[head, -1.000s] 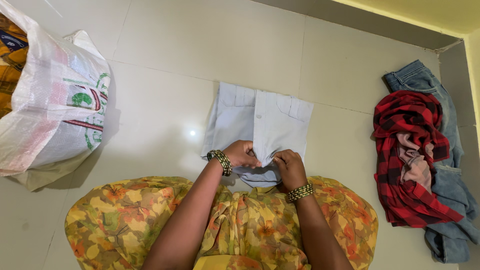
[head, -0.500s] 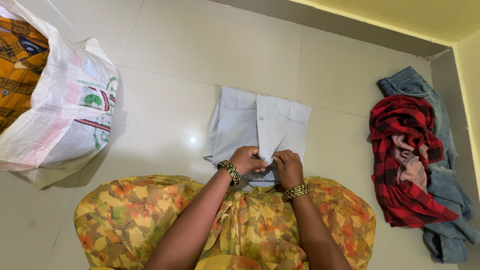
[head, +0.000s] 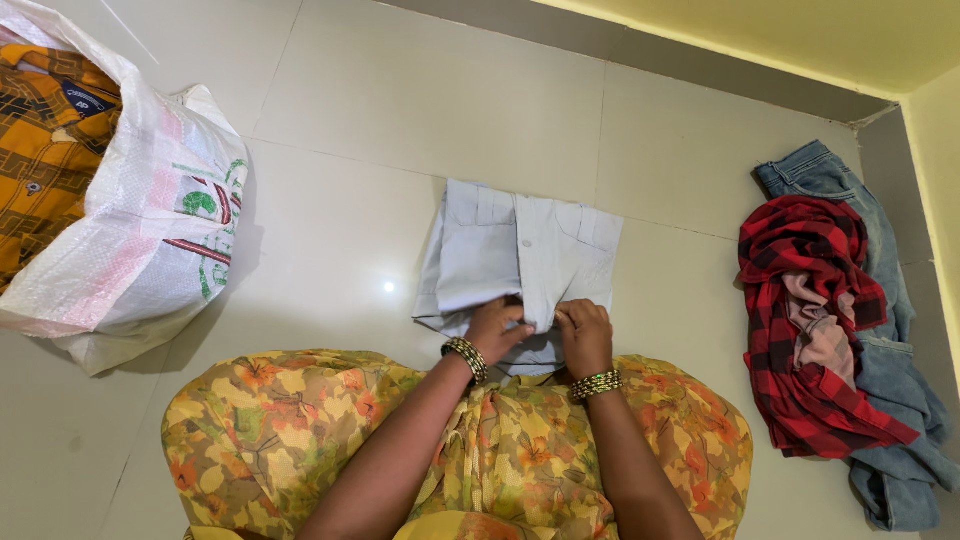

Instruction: The person folds a light blue button-down shirt by hand while sitting on the floor, smoothing the fabric and tucking in the sleeves before placing it into a white bag.

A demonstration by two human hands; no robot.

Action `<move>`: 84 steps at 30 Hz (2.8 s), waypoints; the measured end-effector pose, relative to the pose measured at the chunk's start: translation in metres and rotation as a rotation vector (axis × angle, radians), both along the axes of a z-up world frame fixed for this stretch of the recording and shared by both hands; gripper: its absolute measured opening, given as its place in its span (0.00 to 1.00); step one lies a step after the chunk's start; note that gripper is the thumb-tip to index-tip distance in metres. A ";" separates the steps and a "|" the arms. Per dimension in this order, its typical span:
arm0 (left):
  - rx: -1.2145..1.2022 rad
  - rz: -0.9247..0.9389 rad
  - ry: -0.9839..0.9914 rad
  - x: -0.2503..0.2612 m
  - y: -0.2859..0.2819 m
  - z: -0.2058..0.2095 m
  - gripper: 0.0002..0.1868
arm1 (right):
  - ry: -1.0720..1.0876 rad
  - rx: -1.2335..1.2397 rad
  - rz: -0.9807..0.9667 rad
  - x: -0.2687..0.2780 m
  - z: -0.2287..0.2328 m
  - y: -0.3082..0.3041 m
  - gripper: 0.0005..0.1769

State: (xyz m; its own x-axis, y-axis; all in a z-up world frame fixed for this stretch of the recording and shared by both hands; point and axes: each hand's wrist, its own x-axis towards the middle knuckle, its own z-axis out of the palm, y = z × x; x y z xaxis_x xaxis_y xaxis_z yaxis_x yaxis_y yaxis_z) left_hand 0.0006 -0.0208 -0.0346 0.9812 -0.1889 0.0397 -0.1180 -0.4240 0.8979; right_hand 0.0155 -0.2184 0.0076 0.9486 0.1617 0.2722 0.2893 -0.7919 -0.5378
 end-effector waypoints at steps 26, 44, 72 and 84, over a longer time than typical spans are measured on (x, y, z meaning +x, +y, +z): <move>0.479 -0.270 0.174 0.016 -0.013 0.032 0.14 | 0.046 0.137 0.123 0.007 0.013 -0.023 0.01; -0.495 0.105 1.139 0.008 0.048 -0.068 0.28 | 0.720 -0.047 -0.398 0.018 0.002 -0.059 0.21; 0.482 0.246 -0.160 -0.009 0.018 0.048 0.26 | 0.588 0.032 -0.113 0.020 -0.017 -0.034 0.68; 0.869 -0.039 -0.499 0.002 0.007 0.018 0.05 | 0.140 -0.149 -0.188 0.012 -0.025 -0.028 0.16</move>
